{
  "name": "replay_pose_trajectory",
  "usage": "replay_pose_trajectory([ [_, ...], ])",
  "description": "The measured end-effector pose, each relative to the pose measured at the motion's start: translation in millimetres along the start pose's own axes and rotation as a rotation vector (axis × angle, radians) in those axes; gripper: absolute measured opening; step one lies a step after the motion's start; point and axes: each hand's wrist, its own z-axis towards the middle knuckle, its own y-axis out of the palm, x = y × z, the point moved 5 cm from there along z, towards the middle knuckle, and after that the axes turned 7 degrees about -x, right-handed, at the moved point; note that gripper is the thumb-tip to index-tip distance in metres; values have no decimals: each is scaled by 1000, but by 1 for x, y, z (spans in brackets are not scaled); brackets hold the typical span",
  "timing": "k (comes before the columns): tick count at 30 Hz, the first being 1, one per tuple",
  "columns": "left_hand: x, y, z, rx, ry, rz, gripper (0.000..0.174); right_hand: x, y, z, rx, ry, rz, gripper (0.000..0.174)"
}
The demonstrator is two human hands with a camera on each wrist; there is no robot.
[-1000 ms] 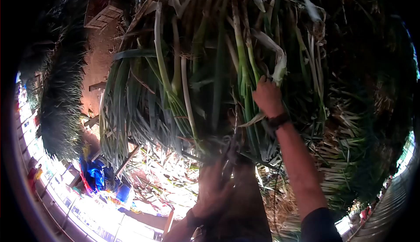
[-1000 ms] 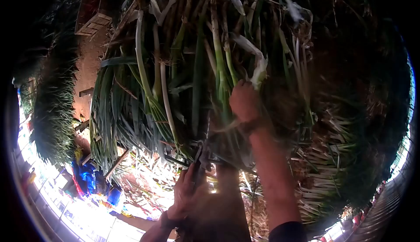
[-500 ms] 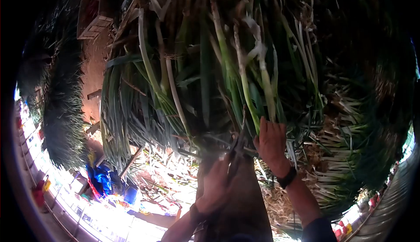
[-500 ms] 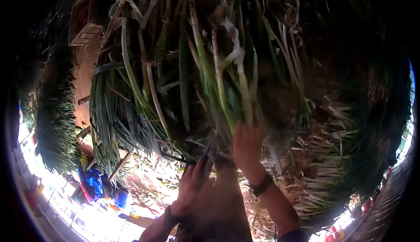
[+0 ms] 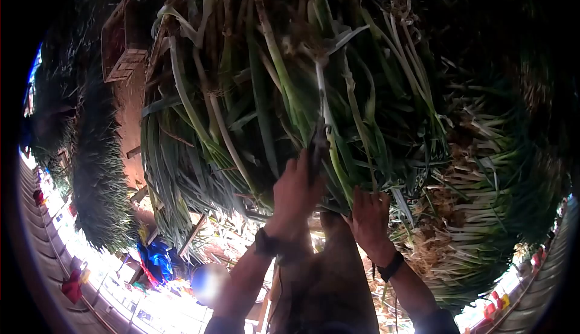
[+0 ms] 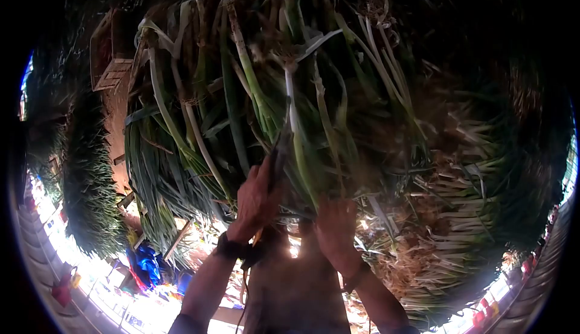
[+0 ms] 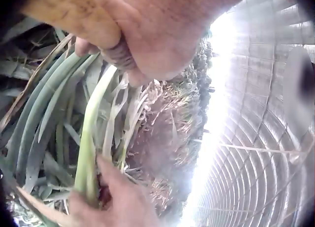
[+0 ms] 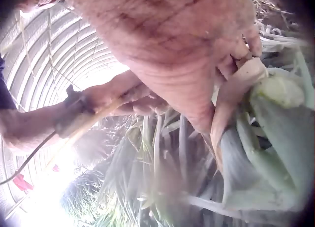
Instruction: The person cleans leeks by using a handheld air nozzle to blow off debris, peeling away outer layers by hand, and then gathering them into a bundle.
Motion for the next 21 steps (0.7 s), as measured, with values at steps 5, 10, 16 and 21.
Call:
replay_pose_trajectory([
  [5,11,-16,50,-20,65,19,63,13,6,-5,25,16,-1,72],
  [10,-3,-29,45,-84,-1,-337,66,30,-27,-3,-164,121,658,60],
  [16,-21,-35,-42,-234,-35,-175,70,7,-101,-28,171,-96,819,59],
  [21,-59,-77,-112,29,-96,-731,65,-78,-149,-37,265,-457,736,60],
])
